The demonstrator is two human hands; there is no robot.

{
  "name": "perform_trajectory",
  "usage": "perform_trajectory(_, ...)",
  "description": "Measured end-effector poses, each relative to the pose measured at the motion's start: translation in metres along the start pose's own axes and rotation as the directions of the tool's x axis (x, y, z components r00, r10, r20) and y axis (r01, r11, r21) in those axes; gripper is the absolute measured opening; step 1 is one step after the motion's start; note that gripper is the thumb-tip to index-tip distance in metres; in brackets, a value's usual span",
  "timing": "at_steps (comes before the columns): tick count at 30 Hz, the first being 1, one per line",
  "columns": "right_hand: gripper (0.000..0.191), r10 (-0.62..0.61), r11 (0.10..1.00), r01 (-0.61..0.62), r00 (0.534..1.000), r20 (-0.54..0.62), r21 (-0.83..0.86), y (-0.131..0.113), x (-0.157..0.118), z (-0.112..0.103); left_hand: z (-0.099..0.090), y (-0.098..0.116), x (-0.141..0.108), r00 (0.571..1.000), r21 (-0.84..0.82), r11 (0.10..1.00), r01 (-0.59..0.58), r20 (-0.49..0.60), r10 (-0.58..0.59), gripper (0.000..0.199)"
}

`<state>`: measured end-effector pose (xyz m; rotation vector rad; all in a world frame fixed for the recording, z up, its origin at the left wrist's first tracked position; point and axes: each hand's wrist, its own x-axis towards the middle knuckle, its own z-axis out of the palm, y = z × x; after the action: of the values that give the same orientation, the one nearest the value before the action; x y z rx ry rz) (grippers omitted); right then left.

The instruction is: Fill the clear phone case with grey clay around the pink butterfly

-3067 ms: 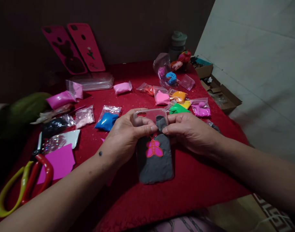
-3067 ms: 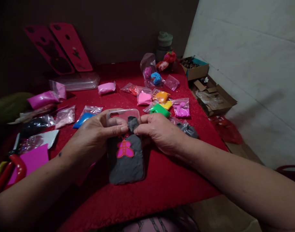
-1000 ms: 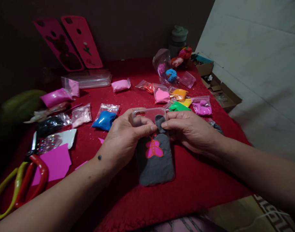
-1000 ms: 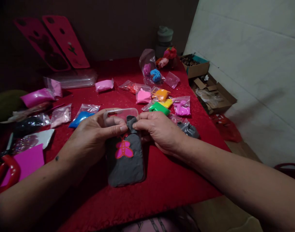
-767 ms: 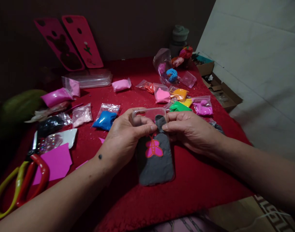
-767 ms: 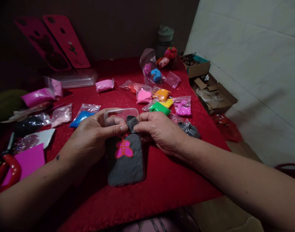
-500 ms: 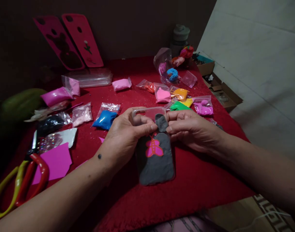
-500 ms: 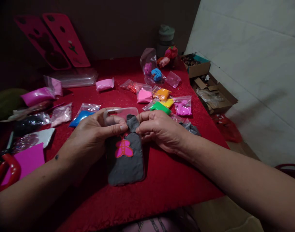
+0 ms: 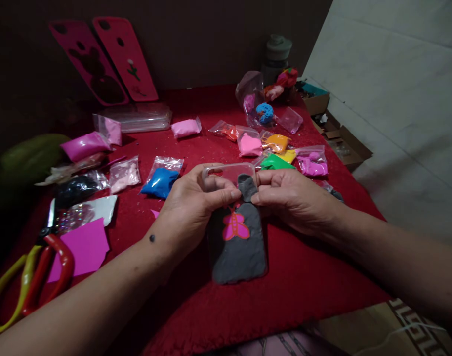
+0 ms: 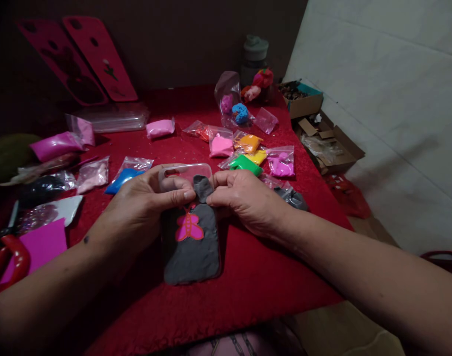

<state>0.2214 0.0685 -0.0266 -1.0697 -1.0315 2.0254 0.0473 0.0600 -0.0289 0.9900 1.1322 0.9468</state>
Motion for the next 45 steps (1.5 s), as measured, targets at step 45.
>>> perform_trajectory(45, 0.004, 0.024, 0.977, -0.022, 1.0, 0.005, -0.213, 0.007, 0.001, -0.002, 0.002, -0.002, -0.004, 0.996, -0.122, 0.992, 0.043, 0.08, -0.033, 0.019)
